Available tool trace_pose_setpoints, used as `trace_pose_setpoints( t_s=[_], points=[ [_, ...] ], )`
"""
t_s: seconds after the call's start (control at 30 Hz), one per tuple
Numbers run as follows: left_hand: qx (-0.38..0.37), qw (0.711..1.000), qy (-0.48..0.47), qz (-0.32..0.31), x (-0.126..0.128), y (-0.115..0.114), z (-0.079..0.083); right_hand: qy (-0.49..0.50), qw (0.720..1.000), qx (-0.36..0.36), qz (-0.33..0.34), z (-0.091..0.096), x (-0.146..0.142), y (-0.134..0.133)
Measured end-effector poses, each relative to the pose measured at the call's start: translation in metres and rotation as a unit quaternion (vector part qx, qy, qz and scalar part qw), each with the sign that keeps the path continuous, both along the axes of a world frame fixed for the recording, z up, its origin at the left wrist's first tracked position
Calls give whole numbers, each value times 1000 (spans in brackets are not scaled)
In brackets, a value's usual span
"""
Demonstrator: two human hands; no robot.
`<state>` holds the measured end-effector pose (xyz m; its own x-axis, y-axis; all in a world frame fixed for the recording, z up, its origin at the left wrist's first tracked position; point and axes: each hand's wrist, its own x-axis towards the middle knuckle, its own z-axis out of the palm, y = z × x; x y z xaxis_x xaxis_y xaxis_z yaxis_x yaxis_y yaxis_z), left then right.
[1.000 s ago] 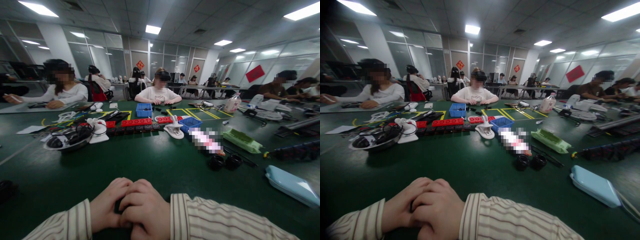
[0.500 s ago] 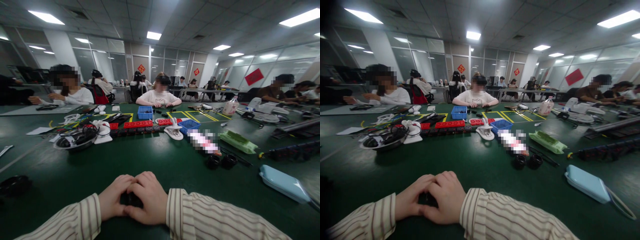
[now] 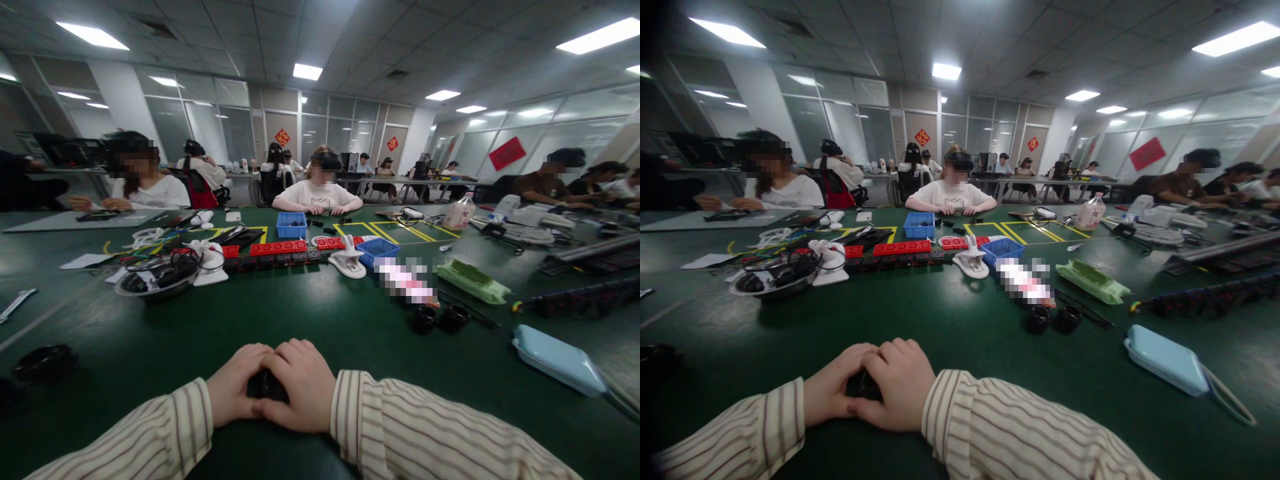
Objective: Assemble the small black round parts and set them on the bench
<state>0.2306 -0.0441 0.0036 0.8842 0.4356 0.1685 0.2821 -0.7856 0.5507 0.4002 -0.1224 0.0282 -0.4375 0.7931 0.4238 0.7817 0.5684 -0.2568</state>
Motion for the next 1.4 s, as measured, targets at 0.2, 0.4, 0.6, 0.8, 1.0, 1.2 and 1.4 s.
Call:
trace_pose_setpoints(
  t_s=[0.2, 0.4, 0.6, 0.8, 1.0, 1.2, 1.4],
  points=[
    [9, 1000, 19, 21, 1, -2, 3, 3, 997, 17, 74, 1, 4, 3],
    [20, 999, 29, 29, 4, -3, 4, 15, 990, 49, 132, -4, 6, 7],
    [44, 998, 33, 44, 4, -4, 3, 43, 986, 99, 124, 1, 7, 2],
    [40, 997, 35, 59, 4, -6, 4, 40, 988, 89, 120, 1, 10, 1],
    [53, 997, 27, 52, 3, -4, 1, -3, 993, 45, 108, -1, 11, 2],
    [89, 993, 8, 74, 3, -3, -1, -5, 994, 4, 105, 2, 13, -1],
    [80, 995, 14, 60, 2, -4, 1, 20, 989, -62, 129, 12, 18, -9]
  ],
)
